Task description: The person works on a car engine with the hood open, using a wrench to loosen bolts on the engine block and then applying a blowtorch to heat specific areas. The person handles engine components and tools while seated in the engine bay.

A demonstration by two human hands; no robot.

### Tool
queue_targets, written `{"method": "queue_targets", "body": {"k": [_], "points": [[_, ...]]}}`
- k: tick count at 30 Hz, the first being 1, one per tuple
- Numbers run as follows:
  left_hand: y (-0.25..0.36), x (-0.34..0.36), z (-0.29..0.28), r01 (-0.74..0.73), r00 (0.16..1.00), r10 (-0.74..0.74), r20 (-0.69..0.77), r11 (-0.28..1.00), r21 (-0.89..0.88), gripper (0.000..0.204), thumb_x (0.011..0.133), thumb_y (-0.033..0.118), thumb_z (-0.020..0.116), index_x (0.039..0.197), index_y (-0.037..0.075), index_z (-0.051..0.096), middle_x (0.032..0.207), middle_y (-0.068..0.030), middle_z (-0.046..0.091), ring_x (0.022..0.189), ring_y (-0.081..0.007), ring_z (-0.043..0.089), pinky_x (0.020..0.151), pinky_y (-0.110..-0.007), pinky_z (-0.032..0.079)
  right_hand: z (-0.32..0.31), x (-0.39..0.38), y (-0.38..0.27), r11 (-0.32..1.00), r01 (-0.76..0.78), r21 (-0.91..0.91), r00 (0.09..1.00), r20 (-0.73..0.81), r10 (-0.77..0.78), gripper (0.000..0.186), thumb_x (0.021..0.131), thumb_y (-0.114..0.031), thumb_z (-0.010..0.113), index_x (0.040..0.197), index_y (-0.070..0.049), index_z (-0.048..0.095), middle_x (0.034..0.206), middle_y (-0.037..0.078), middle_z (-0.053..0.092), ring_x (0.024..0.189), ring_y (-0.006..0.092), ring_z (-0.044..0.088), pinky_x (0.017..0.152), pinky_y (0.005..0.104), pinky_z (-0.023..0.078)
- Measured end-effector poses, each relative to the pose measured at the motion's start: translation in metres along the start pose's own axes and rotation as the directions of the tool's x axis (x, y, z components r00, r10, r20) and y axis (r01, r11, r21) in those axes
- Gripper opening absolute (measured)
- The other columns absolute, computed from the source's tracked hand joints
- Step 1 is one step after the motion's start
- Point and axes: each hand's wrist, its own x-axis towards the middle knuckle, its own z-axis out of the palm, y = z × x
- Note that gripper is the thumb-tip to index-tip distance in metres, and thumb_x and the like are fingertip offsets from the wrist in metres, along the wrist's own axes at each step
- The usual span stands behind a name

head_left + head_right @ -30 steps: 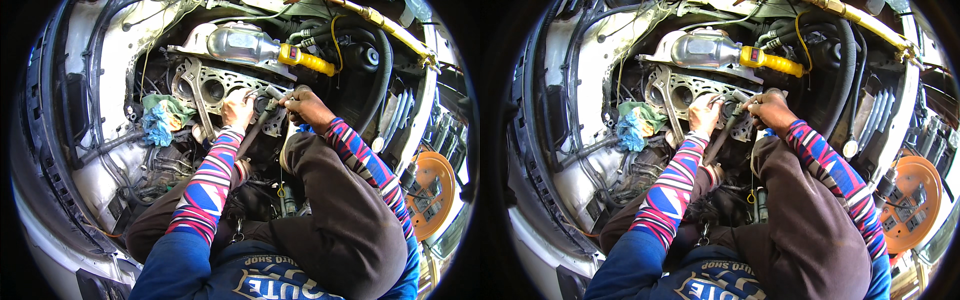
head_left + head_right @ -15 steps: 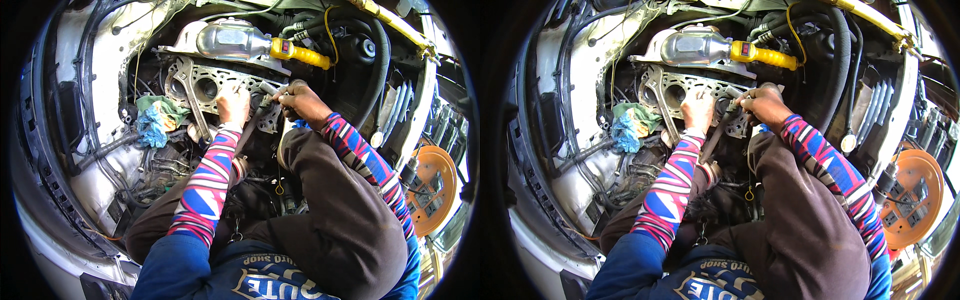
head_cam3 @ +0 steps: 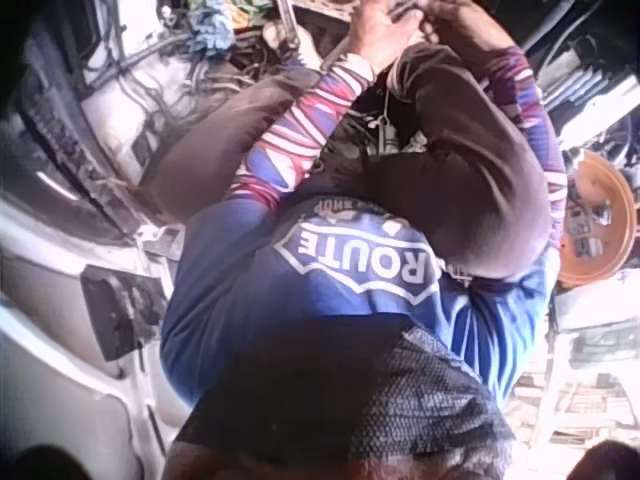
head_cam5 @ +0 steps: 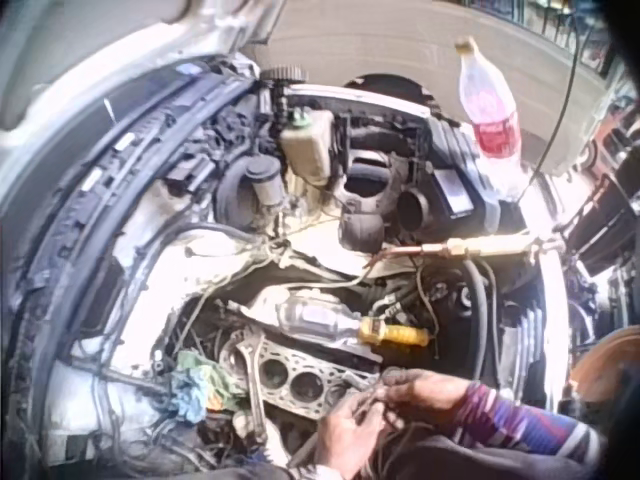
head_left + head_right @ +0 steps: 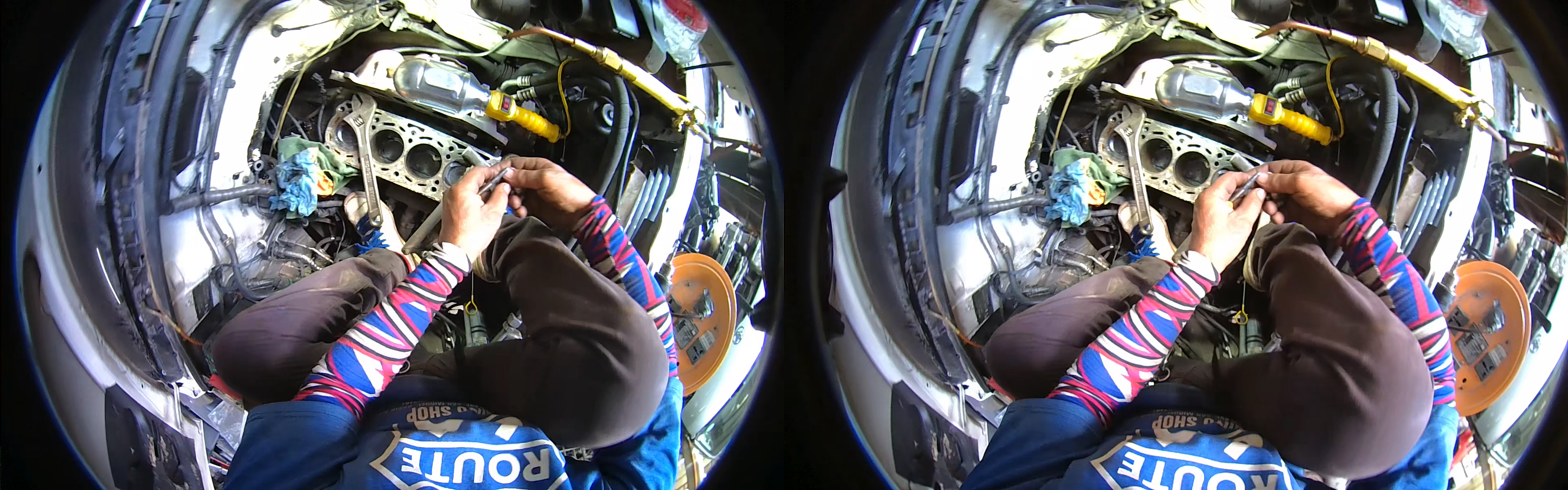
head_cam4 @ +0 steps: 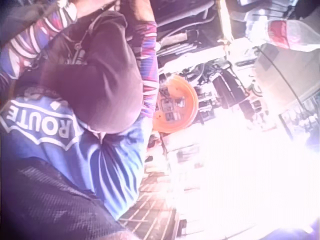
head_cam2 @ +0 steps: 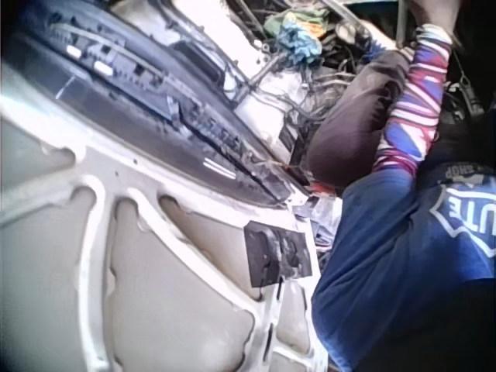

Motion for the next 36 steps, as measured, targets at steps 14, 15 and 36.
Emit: {"method": "queue_targets", "body": {"k": [14,15,36], "points": [[0.055,-0.143,-0.123,0.338,0.861,-0.448,-0.238,0.857,-0.389,0.020,0.097,0.025,0.054,0.106,0.008,0.058,0.071,0.0019,0.047,0.051,-0.0073,0.039,0.043,-0.024,0.033,0.075,-0.258,-0.038,0.790,0.543,-0.286,0.657,-0.442,-0.611,0.015,0.101,-0.026,0.052,0.099,-0.013,0.059,0.073,-0.008,0.041,0.051,0.0007,0.030,0.043,0.0176,0.022],[0.051,-0.146,-0.128,0.293,0.887,-0.404,-0.223,0.866,-0.406,0.016,0.096,0.025,0.056,0.101,0.010,0.056,0.071,0.0026,0.045,0.051,-0.0071,0.038,0.044,-0.024,0.033,0.081,-0.271,-0.033,0.788,0.558,-0.259,0.614,-0.511,-0.602,0.017,0.101,-0.028,0.051,0.095,-0.013,0.058,0.070,-0.008,0.040,0.050,0.0012,0.029,0.043,0.0181,0.022],[-0.103,0.062,-0.149,0.268,0.933,0.084,-0.350,0.488,0.831,0.023,0.084,0.029,0.067,0.104,0.023,0.075,0.097,-0.0130,0.073,0.093,-0.0334,0.070,0.081,-0.041,0.055,0.114,-0.237,-0.076,0.580,0.813,0.045,0.579,-0.153,-0.801,0.039,0.108,-0.016,0.029,0.140,0.005,0.038,0.097,0.008,0.053,0.068,0.0112,0.045,0.060,0.0219,0.039]]}}
